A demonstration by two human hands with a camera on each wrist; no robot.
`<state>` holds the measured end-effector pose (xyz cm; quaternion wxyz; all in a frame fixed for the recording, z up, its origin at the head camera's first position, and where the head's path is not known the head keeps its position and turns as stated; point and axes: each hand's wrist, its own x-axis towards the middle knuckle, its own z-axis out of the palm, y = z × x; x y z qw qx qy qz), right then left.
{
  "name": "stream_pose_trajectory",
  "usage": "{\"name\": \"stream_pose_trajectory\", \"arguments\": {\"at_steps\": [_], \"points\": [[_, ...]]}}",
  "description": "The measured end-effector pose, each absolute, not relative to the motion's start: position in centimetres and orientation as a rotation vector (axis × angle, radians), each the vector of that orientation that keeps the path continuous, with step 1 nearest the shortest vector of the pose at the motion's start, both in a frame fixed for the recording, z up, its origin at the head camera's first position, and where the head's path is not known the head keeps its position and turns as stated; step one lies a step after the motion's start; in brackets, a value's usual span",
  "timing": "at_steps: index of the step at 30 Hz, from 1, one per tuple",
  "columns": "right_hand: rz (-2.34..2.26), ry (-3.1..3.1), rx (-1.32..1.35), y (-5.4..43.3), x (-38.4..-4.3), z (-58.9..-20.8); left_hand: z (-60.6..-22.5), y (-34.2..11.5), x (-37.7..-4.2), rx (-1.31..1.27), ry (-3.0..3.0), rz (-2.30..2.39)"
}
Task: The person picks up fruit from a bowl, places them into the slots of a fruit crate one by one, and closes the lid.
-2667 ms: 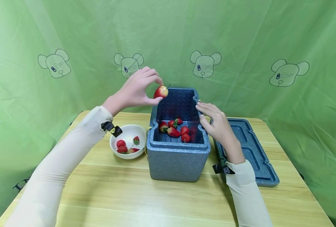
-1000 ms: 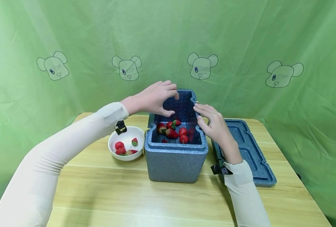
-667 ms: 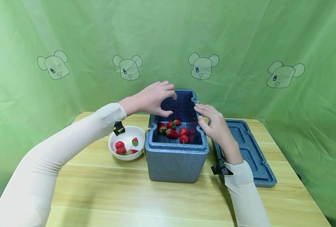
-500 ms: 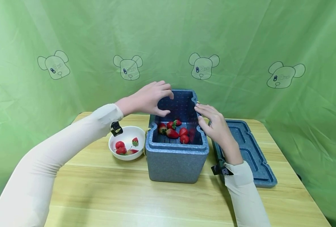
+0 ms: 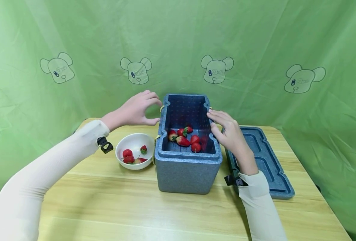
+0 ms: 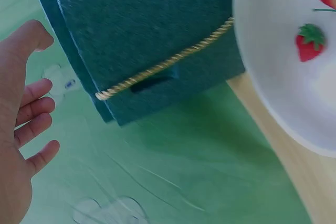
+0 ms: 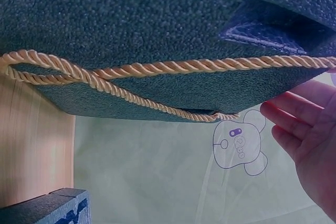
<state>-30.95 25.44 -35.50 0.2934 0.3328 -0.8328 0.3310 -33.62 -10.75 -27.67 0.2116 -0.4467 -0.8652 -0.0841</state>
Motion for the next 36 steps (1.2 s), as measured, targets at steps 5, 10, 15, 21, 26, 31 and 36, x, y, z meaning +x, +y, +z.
{"name": "stream_pose_trajectory", "arguments": {"at_steps": [5,10,15,21,26,31,36], "points": [[0.881,-2.218,0.884,25.4,-31.0,-35.6,-29.6,-13.2,-33.4,-1.183,-2.447,-0.300],[0.878,-2.222,0.879,25.5,-31.1,-35.7,-32.5,-15.2,-33.1,-1.147,-2.550,-0.313],[0.880,-2.224,0.872,25.5,-31.1,-35.7,-35.1,-17.1,-32.7,-1.132,-2.668,-0.319],[0.889,-2.230,0.868,25.4,-31.0,-35.6,-36.9,-18.6,-32.3,-1.123,-2.810,-0.286],[0.897,-2.234,0.859,25.5,-30.9,-35.4,-37.4,-19.3,-32.2,-1.140,-2.921,-0.194],[0.897,-2.237,0.859,25.5,-31.0,-35.5,-37.4,-19.5,-32.1,-1.143,-2.991,-0.141],[0.901,-2.226,0.870,25.4,-31.1,-35.6,-37.6,-19.4,-31.9,-1.142,-3.061,-0.074]]}}
